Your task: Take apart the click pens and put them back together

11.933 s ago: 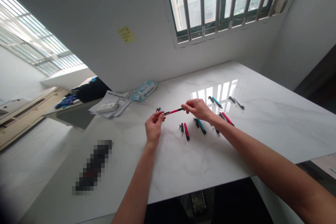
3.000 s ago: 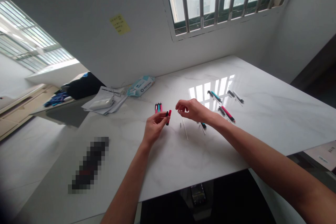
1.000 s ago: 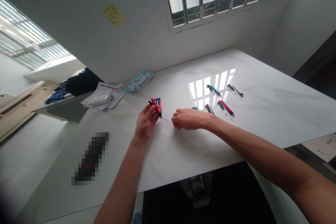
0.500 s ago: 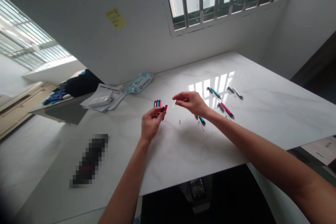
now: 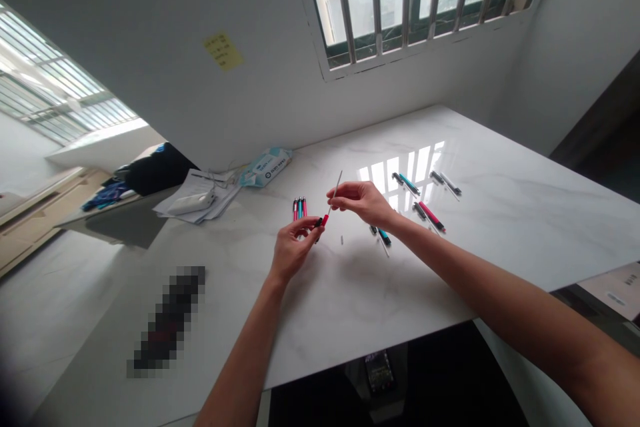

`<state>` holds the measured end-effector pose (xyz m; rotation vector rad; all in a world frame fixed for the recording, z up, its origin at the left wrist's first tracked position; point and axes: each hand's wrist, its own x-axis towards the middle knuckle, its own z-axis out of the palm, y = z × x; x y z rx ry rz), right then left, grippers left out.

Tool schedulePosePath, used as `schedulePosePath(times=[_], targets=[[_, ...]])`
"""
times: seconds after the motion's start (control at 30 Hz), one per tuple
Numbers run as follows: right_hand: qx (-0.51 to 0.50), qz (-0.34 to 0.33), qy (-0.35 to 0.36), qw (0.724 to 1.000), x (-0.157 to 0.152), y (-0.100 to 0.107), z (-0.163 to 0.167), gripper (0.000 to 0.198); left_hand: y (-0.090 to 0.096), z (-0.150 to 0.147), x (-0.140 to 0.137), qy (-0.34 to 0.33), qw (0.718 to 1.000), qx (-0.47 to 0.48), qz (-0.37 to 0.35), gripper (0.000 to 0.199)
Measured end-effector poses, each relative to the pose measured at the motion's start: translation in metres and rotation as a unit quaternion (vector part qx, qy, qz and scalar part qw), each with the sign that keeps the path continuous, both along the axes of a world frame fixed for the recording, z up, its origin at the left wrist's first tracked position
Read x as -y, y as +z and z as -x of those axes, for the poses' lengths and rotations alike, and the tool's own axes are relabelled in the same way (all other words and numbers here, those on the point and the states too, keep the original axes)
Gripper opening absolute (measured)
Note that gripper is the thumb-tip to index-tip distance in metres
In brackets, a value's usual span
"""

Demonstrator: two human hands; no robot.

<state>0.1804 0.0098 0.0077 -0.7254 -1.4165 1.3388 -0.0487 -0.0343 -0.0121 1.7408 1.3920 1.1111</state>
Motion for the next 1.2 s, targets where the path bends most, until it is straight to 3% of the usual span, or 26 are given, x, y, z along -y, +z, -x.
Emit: schedulePosePath(times=[0.17, 0.3, 0.4, 0.5, 0.57, 0.7, 0.83, 0.93, 1.03, 1.2], targets=[[0.053, -0.028, 0.041, 0.997, 0.000, -0.006, 0.002, 0.032, 0.000, -0.001, -0.001, -0.027, 0.999, 0.026, 0.009, 0.025], [0.146, -0.083, 0.019, 0.986, -0.001, -0.008, -0.002, 0.038, 0.003, -0.002, -0.002, -0.034, 0.986, 0.157, 0.038, 0.031], [0.280, -0.173, -0.009, 0.944, -0.003, -0.010, -0.008, 0.015, 0.006, 0.000, -0.002, -0.009, 0.966, 0.256, 0.042, 0.036], [0.394, -0.234, 0.055, 0.887, -0.004, -0.014, -0.011, 0.010, 0.008, 0.004, -0.003, 0.011, 0.950, 0.308, 0.046, 0.036], [0.432, -0.240, 0.097, 0.864, -0.003, -0.016, -0.010, 0.012, 0.008, 0.005, -0.004, 0.019, 0.947, 0.317, 0.052, 0.037], [0.457, -0.234, 0.121, 0.849, 0.001, -0.016, -0.006, 0.008, 0.004, 0.006, -0.006, 0.040, 0.964, 0.259, 0.043, 0.039], [0.447, -0.233, 0.123, 0.855, 0.003, -0.014, -0.005, 0.014, 0.000, 0.007, -0.006, 0.074, 0.994, 0.080, -0.020, 0.029], [0.441, -0.223, 0.098, 0.864, 0.001, -0.014, -0.009, 0.018, 0.001, 0.009, -0.006, 0.083, 0.995, -0.015, -0.058, 0.024], [0.440, -0.230, 0.101, 0.862, -0.003, -0.017, -0.012, 0.010, 0.001, 0.011, -0.006, 0.089, 0.994, -0.024, -0.057, 0.024], [0.436, -0.225, 0.099, 0.866, -0.001, -0.025, -0.004, 0.024, 0.001, 0.011, -0.006, 0.096, 0.993, -0.026, -0.057, 0.024]])
